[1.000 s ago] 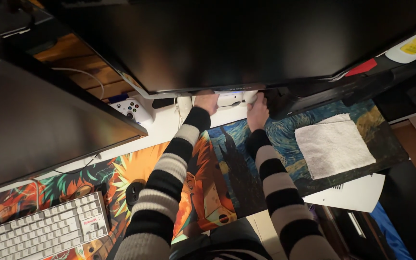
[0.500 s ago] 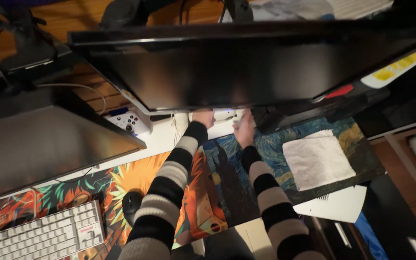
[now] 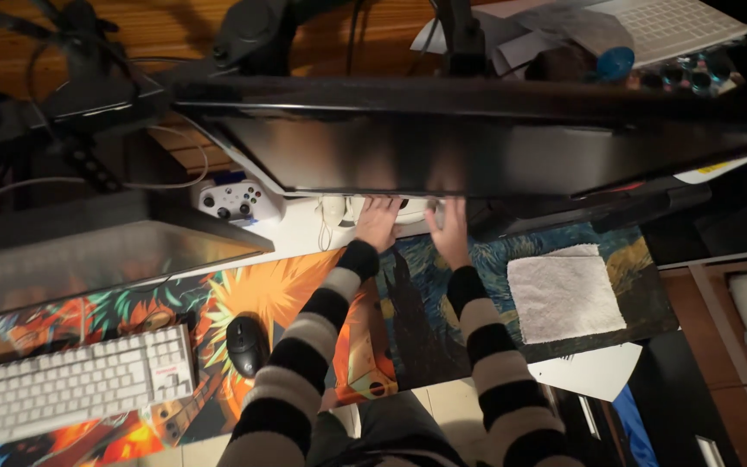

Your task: Organizing and arranging items on a desk, including moving monitors, a mousepad, and electronic components.

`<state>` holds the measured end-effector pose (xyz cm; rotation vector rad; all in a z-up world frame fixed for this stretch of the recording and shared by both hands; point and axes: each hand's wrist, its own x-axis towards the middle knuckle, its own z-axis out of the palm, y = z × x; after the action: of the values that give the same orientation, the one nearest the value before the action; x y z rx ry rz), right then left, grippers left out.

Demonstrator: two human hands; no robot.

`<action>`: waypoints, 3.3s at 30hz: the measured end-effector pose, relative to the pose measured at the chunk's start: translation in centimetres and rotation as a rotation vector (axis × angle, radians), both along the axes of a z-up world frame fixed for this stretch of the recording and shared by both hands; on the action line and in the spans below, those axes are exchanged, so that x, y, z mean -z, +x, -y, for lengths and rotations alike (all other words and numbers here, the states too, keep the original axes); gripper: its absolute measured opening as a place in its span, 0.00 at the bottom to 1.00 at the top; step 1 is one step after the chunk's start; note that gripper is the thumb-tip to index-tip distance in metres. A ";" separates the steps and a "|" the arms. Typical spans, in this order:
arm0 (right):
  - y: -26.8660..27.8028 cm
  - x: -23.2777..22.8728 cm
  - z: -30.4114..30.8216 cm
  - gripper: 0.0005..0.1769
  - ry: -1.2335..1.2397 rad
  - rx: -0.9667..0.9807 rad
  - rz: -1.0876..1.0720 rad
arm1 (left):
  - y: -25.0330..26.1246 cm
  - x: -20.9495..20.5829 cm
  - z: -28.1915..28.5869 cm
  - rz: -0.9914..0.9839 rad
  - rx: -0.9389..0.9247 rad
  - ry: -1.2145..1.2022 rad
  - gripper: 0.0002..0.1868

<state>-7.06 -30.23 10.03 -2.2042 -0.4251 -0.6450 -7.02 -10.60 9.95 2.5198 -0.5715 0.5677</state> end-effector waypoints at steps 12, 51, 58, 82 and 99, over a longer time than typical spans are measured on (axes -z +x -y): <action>2.6 1.1 -3.3 0.41 -0.642 -0.248 -0.106 | 0.2 8.1 -8.4 -0.545 -0.667 -0.329 0.40; -15.3 7.6 -4.3 0.44 -0.588 -0.408 -0.265 | -21.8 13.0 -2.8 -0.460 -0.389 0.219 0.49; -16.4 7.9 -5.6 0.43 -0.743 -0.406 -0.294 | -22.3 13.7 -2.0 -0.518 -0.398 0.247 0.49; -17.5 9.6 -9.3 0.42 -0.768 -0.368 -0.131 | -37.3 13.3 -2.9 -0.402 -0.305 0.173 0.49; -31.8 8.0 -31.6 0.32 -0.336 -0.306 -0.228 | -58.3 8.8 -26.7 -0.450 -0.905 -0.335 0.05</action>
<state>-38.85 1.40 2.03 -2.4216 -0.7766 -0.1626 -65.28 16.10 1.18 2.3495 0.8015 0.3174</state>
